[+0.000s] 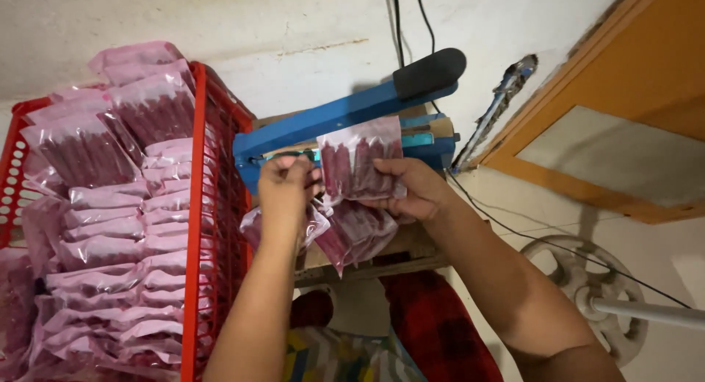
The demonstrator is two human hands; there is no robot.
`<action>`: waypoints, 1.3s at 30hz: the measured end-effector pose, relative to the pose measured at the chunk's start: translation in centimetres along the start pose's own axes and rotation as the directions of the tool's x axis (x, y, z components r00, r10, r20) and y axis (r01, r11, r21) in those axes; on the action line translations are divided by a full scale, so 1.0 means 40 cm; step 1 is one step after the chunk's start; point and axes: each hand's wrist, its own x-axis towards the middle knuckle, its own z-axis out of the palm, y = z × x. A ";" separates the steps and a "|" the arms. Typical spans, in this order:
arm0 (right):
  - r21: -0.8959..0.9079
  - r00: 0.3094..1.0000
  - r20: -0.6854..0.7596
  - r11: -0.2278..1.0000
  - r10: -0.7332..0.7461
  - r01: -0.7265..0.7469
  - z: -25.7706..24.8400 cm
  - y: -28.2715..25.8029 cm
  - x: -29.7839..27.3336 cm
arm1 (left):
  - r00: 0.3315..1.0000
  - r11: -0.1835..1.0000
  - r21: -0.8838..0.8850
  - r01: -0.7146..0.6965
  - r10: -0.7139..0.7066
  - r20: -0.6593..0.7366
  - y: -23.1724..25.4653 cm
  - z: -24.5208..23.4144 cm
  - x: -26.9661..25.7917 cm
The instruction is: The person seals bags of food sticks using a manual impulse sealer. The person picks up individual pink bags containing several dark food sticks, aligns the open end in the sealer, presses the sealer arm down, and then places the sealed bags into a red crate.
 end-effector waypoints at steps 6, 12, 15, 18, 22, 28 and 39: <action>0.083 1.000 -0.002 0.997 0.004 -0.004 0.011 -0.011 -0.012 | 0.692 0.669 0.314 -0.674 0.721 -0.051 0.125 0.012 -0.050; -0.054 0.988 0.148 0.998 0.052 -0.044 -0.004 -0.021 -0.015 | 0.417 0.228 0.377 -0.898 0.716 0.560 0.288 0.193 0.069; -0.034 0.989 0.127 0.997 0.076 -0.072 -0.003 -0.024 -0.015 | 0.618 0.259 0.561 -0.786 0.348 0.705 0.296 0.265 0.085; -0.070 0.995 0.069 0.995 0.074 -0.069 0.003 -0.029 -0.020 | 0.659 0.165 0.638 -0.752 0.198 0.725 0.269 0.302 0.066; 0.022 0.994 0.033 0.994 0.105 -0.106 -0.031 -0.020 0.013 | 0.738 0.060 0.735 -0.675 0.040 0.674 0.185 0.322 0.090; 0.008 0.997 0.034 0.997 0.074 -0.075 -0.022 -0.027 0.013 | 0.712 0.051 0.711 -0.701 0.109 0.694 0.175 0.323 0.105; 0.066 0.994 0.052 0.993 0.094 -0.098 -0.029 -0.024 0.030 | 0.683 0.165 0.668 -0.726 0.053 0.729 0.283 0.311 0.040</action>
